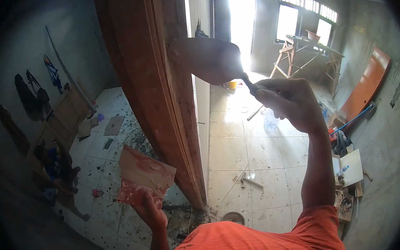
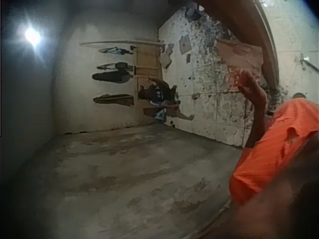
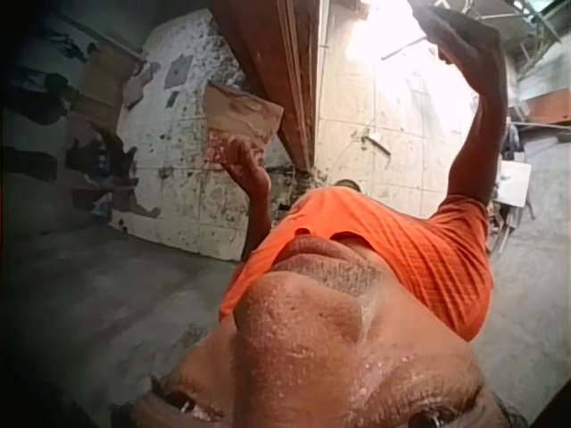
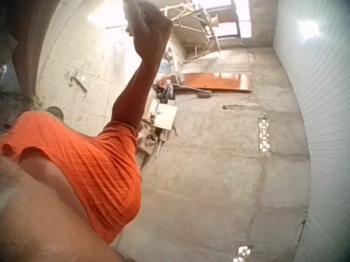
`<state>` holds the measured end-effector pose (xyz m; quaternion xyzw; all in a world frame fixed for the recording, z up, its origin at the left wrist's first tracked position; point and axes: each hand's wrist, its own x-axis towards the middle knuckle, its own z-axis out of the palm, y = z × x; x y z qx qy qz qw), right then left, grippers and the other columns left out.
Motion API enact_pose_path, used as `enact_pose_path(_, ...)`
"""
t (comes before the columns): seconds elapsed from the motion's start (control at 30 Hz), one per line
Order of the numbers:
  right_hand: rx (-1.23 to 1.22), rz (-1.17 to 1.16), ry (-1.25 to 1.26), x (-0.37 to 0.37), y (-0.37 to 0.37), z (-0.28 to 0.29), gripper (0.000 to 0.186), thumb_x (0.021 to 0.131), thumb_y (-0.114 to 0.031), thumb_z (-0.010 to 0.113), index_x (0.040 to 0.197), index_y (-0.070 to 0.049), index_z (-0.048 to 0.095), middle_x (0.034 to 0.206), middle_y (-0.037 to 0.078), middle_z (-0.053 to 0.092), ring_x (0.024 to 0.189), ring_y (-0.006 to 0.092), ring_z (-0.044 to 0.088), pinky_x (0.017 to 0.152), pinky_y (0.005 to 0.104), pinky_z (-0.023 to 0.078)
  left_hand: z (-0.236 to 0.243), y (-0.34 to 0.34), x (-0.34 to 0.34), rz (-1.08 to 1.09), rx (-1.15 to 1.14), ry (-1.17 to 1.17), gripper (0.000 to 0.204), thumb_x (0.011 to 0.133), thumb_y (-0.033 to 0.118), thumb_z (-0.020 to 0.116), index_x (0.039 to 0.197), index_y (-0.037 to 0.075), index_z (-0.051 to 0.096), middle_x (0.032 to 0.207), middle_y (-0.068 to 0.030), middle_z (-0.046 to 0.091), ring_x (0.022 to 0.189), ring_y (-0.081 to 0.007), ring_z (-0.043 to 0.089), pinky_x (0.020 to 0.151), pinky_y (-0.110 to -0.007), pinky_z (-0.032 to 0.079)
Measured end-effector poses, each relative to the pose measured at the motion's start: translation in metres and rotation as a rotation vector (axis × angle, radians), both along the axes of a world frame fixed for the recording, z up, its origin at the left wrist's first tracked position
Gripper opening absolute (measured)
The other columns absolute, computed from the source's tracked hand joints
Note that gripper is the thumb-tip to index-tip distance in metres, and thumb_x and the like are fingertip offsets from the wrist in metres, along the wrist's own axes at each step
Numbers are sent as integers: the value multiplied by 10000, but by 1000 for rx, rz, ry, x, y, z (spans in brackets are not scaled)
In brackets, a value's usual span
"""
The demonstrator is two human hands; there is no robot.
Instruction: The person applies plaster to a wall and a door frame using a putty knife and a trowel, taking mortar from a bucket.
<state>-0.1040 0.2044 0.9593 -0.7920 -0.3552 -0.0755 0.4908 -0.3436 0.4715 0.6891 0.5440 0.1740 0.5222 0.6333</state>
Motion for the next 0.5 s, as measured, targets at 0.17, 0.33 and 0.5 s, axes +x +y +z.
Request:
enact_pose_path(0.17, -94, -18, -28, 5, -1, 14, 301, 952, -243, 707, 1145, -19, 762, 642, -13, 608, 528, 36, 521, 482, 226, 415, -1, -3, 6, 11, 2, 11, 458, 1037, 105, 551, 1428, -31, 355, 1325, -134, 547, 1173, -208, 559, 1012, -363, 463)
enact_pose_path(0.33, 69, -140, -46, -18, -14, -7, 314, 957, -237, 702, 1156, 2, 749, 668, 9, 644, 529, 40, 547, 483, 214, 426, 9, -3, 9, 2, -19, 5, 441, 1033, 106, 550, 1415, -24, 373, 1294, -125, 565, 1153, -196, 564, 1001, -355, 468)
enact_pose_path(0.5, 524, -48, 235, -50, 34, -76, 382, 991, -277, 677, 1233, 16, 701, 829, 27, 672, 616, 54, 576, 536, 212, 469, 16, 3, -1, 14, -59, -78, 448, 1025, 99, 553, 1422, -11, 376, 1283, -117, 572, 1148, -181, 560, 994, -342, 468)
